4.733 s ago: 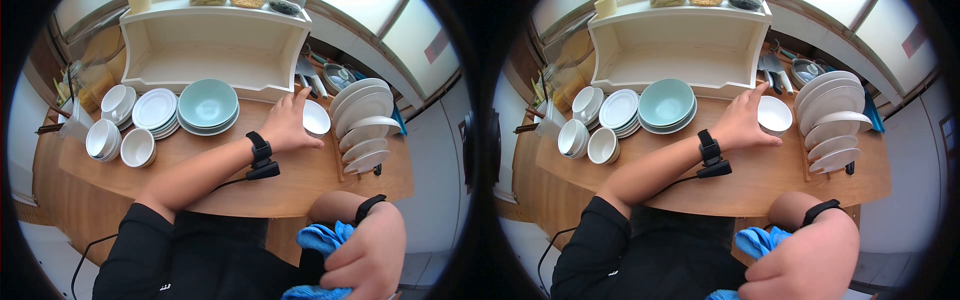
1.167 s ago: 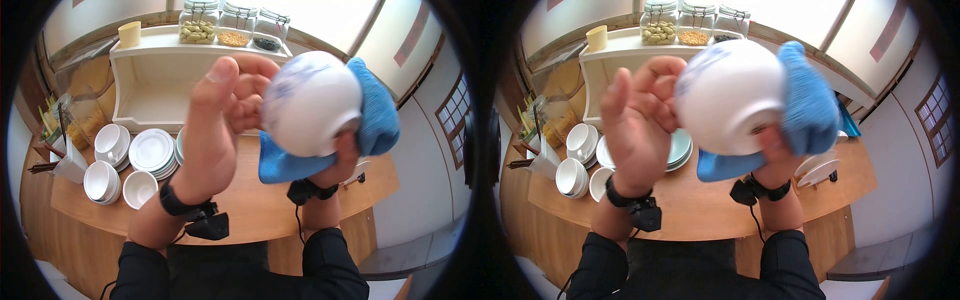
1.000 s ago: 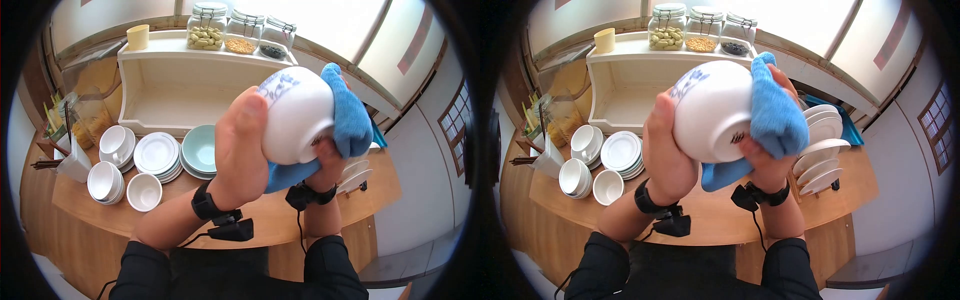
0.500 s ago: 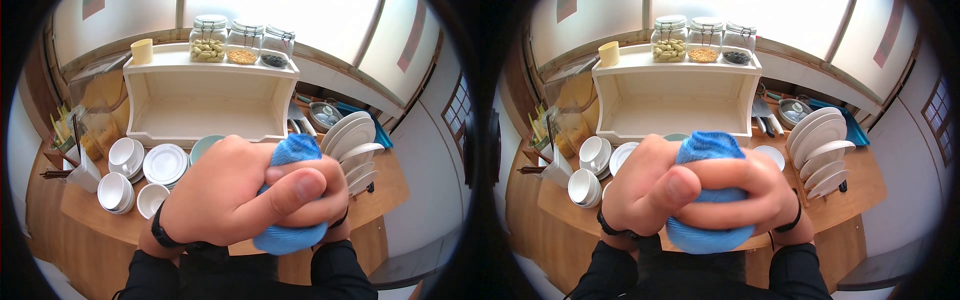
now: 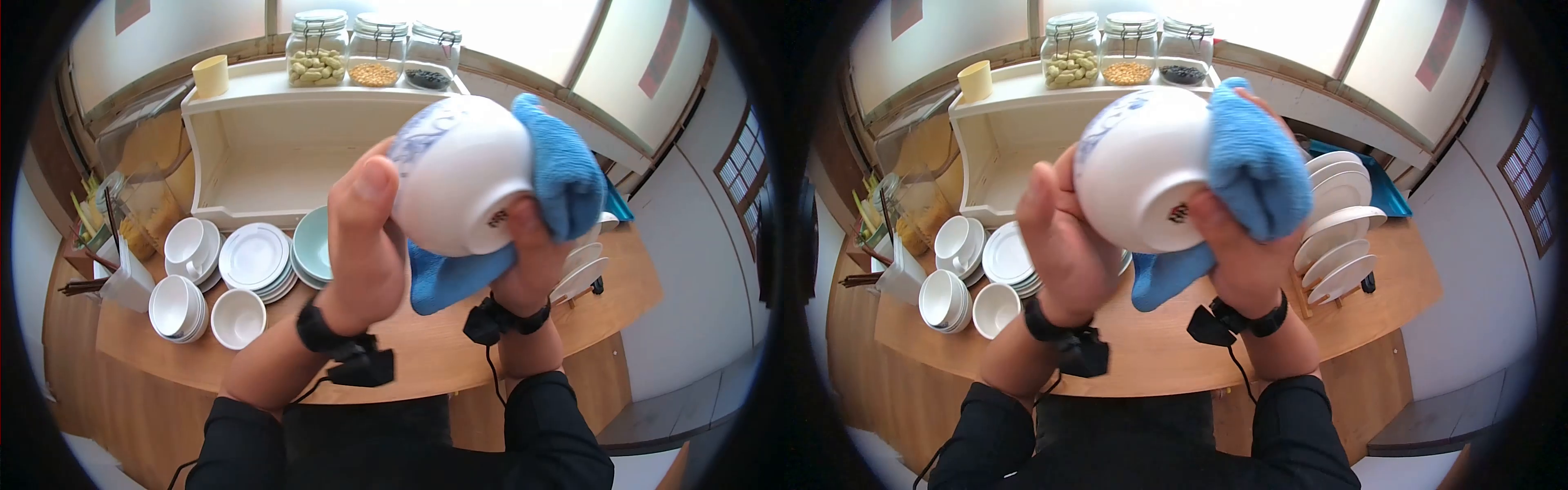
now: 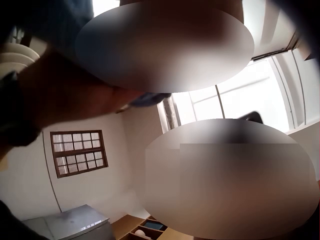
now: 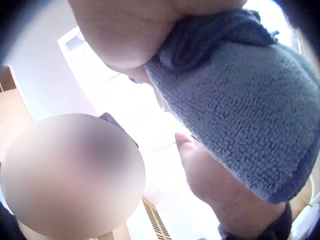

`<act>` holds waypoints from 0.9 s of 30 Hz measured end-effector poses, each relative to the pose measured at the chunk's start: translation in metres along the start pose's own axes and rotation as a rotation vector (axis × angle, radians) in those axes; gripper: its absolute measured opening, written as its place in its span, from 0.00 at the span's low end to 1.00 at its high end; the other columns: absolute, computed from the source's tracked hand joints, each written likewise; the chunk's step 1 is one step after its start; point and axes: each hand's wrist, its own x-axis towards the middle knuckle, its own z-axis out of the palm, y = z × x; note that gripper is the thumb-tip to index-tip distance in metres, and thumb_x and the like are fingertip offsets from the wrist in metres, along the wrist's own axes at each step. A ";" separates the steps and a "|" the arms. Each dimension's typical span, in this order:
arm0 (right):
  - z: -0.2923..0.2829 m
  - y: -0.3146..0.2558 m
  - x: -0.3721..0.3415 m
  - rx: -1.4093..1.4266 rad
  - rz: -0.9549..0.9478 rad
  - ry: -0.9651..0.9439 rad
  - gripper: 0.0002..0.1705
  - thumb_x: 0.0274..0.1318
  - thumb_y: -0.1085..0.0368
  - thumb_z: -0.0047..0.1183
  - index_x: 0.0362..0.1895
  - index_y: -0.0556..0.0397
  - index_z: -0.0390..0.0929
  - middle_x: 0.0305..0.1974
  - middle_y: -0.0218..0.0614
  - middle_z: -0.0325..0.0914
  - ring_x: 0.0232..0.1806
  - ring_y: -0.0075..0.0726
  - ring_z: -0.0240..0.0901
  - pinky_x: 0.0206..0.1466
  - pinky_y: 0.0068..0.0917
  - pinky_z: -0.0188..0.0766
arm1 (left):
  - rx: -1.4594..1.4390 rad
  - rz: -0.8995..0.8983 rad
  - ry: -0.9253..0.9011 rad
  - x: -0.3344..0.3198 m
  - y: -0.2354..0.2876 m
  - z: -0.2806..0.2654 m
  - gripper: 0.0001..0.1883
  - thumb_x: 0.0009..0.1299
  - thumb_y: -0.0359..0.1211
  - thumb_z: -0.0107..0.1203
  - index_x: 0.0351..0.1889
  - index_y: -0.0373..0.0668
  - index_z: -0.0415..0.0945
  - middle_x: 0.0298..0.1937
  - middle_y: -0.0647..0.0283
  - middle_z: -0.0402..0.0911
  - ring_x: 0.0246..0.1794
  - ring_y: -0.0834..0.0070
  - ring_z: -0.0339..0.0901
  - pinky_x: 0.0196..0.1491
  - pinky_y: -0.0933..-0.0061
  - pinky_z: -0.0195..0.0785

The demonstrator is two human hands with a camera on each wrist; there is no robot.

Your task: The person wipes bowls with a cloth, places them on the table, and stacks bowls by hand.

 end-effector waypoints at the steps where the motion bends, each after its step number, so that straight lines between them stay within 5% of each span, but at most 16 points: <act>1: 0.005 0.010 0.003 -0.047 -0.145 -0.127 0.45 0.56 0.56 0.73 0.74 0.54 0.67 0.75 0.52 0.67 0.73 0.49 0.68 0.77 0.47 0.64 | 0.118 0.089 0.045 -0.005 -0.002 0.004 0.37 0.83 0.59 0.41 0.66 0.32 0.74 0.61 0.49 0.83 0.62 0.65 0.80 0.67 0.59 0.70; 2: 0.009 0.018 0.006 -0.092 -0.290 -0.252 0.46 0.56 0.54 0.74 0.75 0.54 0.66 0.75 0.53 0.66 0.74 0.50 0.67 0.77 0.48 0.63 | 0.129 0.080 0.052 -0.007 -0.002 -0.001 0.37 0.83 0.59 0.41 0.66 0.32 0.74 0.61 0.49 0.83 0.62 0.65 0.80 0.67 0.59 0.70; 4: 0.011 0.015 0.012 -0.073 -0.362 -0.242 0.47 0.53 0.49 0.75 0.73 0.52 0.69 0.74 0.55 0.66 0.75 0.55 0.66 0.75 0.50 0.65 | 0.618 0.405 0.095 -0.009 -0.006 -0.016 0.29 0.83 0.51 0.47 0.62 0.32 0.76 0.53 0.51 0.84 0.54 0.68 0.81 0.59 0.66 0.73; 6: 0.004 0.005 0.024 -0.249 -0.690 -0.386 0.55 0.48 0.34 0.73 0.73 0.51 0.70 0.75 0.54 0.66 0.74 0.54 0.67 0.77 0.54 0.66 | 0.882 0.572 0.127 -0.010 0.002 -0.025 0.25 0.83 0.47 0.50 0.60 0.32 0.77 0.49 0.52 0.85 0.51 0.70 0.82 0.55 0.70 0.75; 7: 0.006 -0.005 0.017 -0.213 -0.614 -0.413 0.49 0.47 0.34 0.75 0.69 0.41 0.73 0.73 0.56 0.66 0.74 0.58 0.67 0.76 0.57 0.67 | 0.828 0.427 0.065 -0.009 0.012 -0.025 0.26 0.81 0.47 0.49 0.59 0.31 0.78 0.48 0.52 0.85 0.49 0.70 0.82 0.53 0.70 0.75; 12: 0.018 -0.020 -0.004 -0.234 -0.466 -0.363 0.44 0.44 0.39 0.80 0.64 0.34 0.75 0.69 0.52 0.70 0.70 0.55 0.71 0.73 0.52 0.71 | 0.478 -0.295 -0.251 0.001 0.075 -0.004 0.32 0.75 0.52 0.46 0.54 0.27 0.81 0.44 0.53 0.87 0.40 0.71 0.82 0.46 0.73 0.73; 13: 0.018 -0.025 -0.002 -0.252 -0.442 -0.471 0.43 0.43 0.41 0.81 0.63 0.34 0.76 0.69 0.51 0.71 0.70 0.54 0.71 0.73 0.52 0.70 | 0.501 -0.364 -0.321 0.003 0.081 -0.005 0.36 0.72 0.55 0.45 0.54 0.26 0.80 0.46 0.52 0.87 0.42 0.70 0.82 0.47 0.73 0.72; 16: 0.014 -0.023 0.002 -0.260 -0.396 -0.602 0.43 0.38 0.45 0.84 0.60 0.36 0.78 0.68 0.48 0.72 0.70 0.53 0.71 0.73 0.51 0.68 | 0.473 -0.331 -0.303 0.001 0.078 -0.008 0.38 0.73 0.56 0.45 0.55 0.24 0.80 0.47 0.52 0.87 0.46 0.70 0.83 0.50 0.73 0.72; 20: 0.017 -0.020 -0.006 -0.103 -0.324 -0.358 0.48 0.46 0.46 0.79 0.69 0.47 0.75 0.66 0.48 0.77 0.68 0.52 0.75 0.72 0.48 0.72 | 0.224 -0.298 -0.213 0.002 0.079 0.008 0.39 0.75 0.58 0.46 0.57 0.25 0.78 0.48 0.52 0.87 0.48 0.70 0.83 0.52 0.72 0.73; 22: 0.032 -0.032 -0.015 0.238 0.083 0.064 0.54 0.49 0.42 0.76 0.75 0.55 0.69 0.69 0.48 0.74 0.72 0.51 0.71 0.75 0.47 0.68 | 0.180 -0.095 -0.211 0.007 0.056 0.001 0.40 0.76 0.61 0.46 0.58 0.26 0.77 0.48 0.52 0.87 0.48 0.71 0.83 0.53 0.71 0.73; 24: 0.023 -0.026 -0.010 0.186 0.056 0.031 0.57 0.52 0.40 0.73 0.77 0.60 0.66 0.72 0.48 0.72 0.74 0.50 0.69 0.78 0.46 0.65 | 0.183 -0.089 -0.198 -0.003 0.041 0.010 0.40 0.77 0.62 0.46 0.59 0.28 0.76 0.48 0.53 0.86 0.47 0.71 0.83 0.53 0.72 0.73; 26: 0.013 -0.008 -0.012 -0.083 -0.136 -0.001 0.57 0.53 0.40 0.72 0.78 0.60 0.64 0.73 0.48 0.70 0.75 0.51 0.68 0.78 0.47 0.65 | 0.277 0.091 0.052 -0.015 0.026 0.022 0.39 0.78 0.62 0.44 0.60 0.29 0.75 0.48 0.54 0.86 0.46 0.71 0.83 0.52 0.72 0.74; 27: 0.013 -0.013 -0.010 -0.176 -0.171 -0.068 0.52 0.51 0.40 0.73 0.74 0.53 0.69 0.71 0.47 0.72 0.72 0.49 0.70 0.77 0.47 0.66 | 0.284 0.159 0.086 -0.020 0.021 0.020 0.38 0.79 0.60 0.42 0.62 0.30 0.74 0.47 0.53 0.86 0.46 0.71 0.83 0.51 0.72 0.74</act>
